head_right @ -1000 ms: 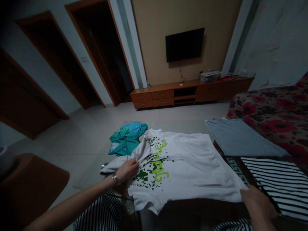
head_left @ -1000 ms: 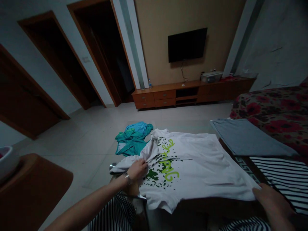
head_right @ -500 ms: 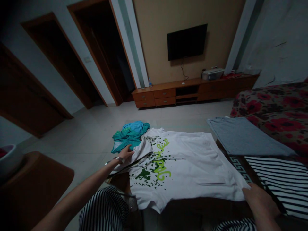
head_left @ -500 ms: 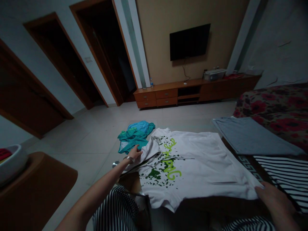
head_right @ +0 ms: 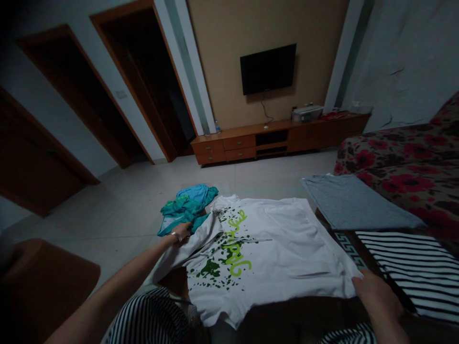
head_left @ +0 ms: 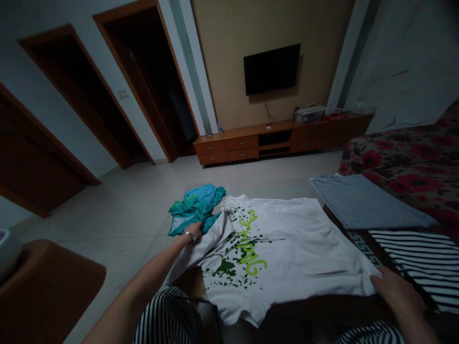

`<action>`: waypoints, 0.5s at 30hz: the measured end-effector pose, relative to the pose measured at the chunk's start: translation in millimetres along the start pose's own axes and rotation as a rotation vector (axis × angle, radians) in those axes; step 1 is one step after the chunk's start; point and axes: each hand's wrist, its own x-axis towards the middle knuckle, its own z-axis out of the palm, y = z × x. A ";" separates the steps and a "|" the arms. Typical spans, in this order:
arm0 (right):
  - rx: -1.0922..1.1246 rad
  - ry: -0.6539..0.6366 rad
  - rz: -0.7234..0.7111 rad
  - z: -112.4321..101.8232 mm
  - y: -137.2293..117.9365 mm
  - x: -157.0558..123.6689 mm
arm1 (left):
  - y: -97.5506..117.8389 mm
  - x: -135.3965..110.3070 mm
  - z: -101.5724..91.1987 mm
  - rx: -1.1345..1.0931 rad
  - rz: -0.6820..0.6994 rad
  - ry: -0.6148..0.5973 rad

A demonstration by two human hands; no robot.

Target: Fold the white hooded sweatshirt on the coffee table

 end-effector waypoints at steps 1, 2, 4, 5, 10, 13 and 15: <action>0.005 0.003 -0.007 0.6 0.3 0.8 | 2.8 8.8 -9.9 -0.006 -0.021 0.040; 0.011 0.005 -0.010 1.1 0.6 1.5 | 7.0 19.6 -23.0 -0.015 -0.045 0.091; 0.020 0.011 -0.006 1.4 0.4 2.0 | 18.0 45.9 -58.3 -0.035 -0.100 0.226; 0.022 0.014 -0.005 1.2 0.0 1.8 | 23.6 60.3 -78.8 -0.043 -0.129 0.307; 0.003 0.017 -0.025 0.7 -3.0 0.1 | 34.5 115.4 -157.4 -0.049 -0.123 0.626; -0.005 0.027 -0.020 3.0 -1.9 2.8 | 23.0 122.7 -152.3 0.024 -0.033 0.590; -0.006 0.037 -0.048 5.3 0.8 6.2 | 12.1 118.8 -130.1 0.069 0.003 0.455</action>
